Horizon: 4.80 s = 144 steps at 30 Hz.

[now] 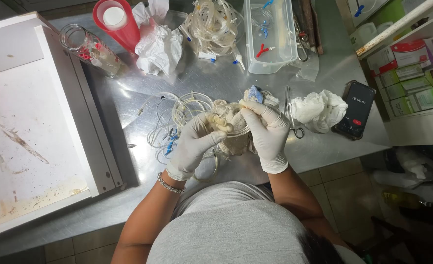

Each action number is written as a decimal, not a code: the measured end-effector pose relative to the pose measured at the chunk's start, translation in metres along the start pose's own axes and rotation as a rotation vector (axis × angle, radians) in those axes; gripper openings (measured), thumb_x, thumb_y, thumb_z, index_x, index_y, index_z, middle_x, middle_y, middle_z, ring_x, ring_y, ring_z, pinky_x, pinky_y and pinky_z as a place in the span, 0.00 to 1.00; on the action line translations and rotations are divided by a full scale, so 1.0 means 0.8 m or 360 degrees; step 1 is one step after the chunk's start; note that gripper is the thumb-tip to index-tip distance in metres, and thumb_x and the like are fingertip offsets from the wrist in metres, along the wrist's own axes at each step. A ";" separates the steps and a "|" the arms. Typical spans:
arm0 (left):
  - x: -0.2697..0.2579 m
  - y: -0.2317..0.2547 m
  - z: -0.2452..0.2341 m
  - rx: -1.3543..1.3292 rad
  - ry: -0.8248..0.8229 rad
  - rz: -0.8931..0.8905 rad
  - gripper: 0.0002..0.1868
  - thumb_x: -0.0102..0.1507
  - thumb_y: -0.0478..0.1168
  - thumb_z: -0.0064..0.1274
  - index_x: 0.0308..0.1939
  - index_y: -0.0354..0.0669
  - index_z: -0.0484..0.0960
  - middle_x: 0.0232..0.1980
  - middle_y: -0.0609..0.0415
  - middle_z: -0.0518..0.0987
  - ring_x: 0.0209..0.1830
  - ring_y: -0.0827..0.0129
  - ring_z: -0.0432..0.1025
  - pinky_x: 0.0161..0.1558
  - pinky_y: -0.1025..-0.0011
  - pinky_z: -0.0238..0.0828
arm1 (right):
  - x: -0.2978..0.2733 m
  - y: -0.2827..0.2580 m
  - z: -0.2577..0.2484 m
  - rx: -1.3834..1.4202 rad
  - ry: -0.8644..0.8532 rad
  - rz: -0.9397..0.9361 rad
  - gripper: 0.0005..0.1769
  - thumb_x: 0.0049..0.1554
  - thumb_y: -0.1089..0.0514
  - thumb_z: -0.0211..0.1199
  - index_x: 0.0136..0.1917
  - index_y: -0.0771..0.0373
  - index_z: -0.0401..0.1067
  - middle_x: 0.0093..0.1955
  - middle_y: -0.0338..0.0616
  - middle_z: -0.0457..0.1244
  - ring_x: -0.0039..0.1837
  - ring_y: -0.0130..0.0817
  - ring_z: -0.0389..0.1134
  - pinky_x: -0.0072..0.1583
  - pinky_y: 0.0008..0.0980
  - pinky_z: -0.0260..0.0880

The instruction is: The person cleans and organizes a bundle of medical tubing on a stainless steel table. They use a cloth to wipe the exterior of the tubes and connectors, then separate and arrange the cleaned items into a plastic container.

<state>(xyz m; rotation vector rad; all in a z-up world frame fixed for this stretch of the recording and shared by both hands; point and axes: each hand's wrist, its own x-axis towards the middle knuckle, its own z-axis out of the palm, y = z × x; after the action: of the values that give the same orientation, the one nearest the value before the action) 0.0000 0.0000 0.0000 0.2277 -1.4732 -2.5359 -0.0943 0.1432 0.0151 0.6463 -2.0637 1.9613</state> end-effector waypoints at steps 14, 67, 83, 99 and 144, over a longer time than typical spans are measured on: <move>-0.007 0.034 0.013 0.0946 0.0371 0.0608 0.33 0.60 0.35 0.68 0.68 0.46 0.75 0.36 0.51 0.82 0.42 0.68 0.77 0.51 0.67 0.72 | -0.009 0.014 0.003 -0.0081 -0.0077 -0.0201 0.11 0.48 0.68 0.78 0.46 0.64 0.83 0.44 0.47 0.73 0.51 0.39 0.75 0.56 0.35 0.73; 0.046 -0.034 -0.054 -0.0771 0.0613 -0.0536 0.11 0.63 0.39 0.60 0.49 0.44 0.85 0.38 0.52 0.86 0.33 0.66 0.81 0.39 0.70 0.79 | 0.054 -0.011 -0.007 -0.0468 -0.1662 0.0457 0.16 0.59 0.52 0.67 0.61 0.49 0.76 0.59 0.19 0.72 0.68 0.15 0.66 0.74 0.30 0.51; 0.019 -0.011 -0.096 -0.0641 0.0246 -0.0018 0.13 0.69 0.41 0.48 0.46 0.33 0.83 0.38 0.48 0.82 0.34 0.63 0.75 0.40 0.68 0.73 | 0.314 0.156 0.025 -0.2213 0.0157 -0.1024 0.06 0.58 0.47 0.65 0.40 0.32 0.76 0.25 0.24 0.61 0.31 0.28 0.63 0.36 0.31 0.57; 0.015 0.006 -0.133 -0.0836 0.0645 -0.0132 0.11 0.67 0.43 0.52 0.43 0.38 0.82 0.35 0.51 0.79 0.32 0.66 0.73 0.39 0.71 0.69 | 0.342 0.180 0.070 -0.2559 -0.1662 0.0597 0.17 0.48 0.63 0.51 0.41 0.54 0.82 0.40 0.43 0.70 0.45 0.50 0.71 0.43 0.43 0.71; -0.009 -0.040 -0.038 0.3118 -0.0044 0.0645 0.15 0.49 0.45 0.69 0.33 0.47 0.80 0.28 0.51 0.75 0.24 0.54 0.74 0.28 0.58 0.68 | -0.010 0.060 -0.037 -0.1176 -0.1435 -0.0097 0.17 0.54 0.53 0.59 0.56 0.45 0.78 0.47 0.44 0.66 0.54 0.50 0.71 0.58 0.45 0.70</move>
<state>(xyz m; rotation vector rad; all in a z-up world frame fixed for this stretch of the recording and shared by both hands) 0.0110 -0.0080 -0.0429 0.0841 -2.8759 -0.1056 -0.1134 0.1744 -0.0290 1.5205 -2.9105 0.7278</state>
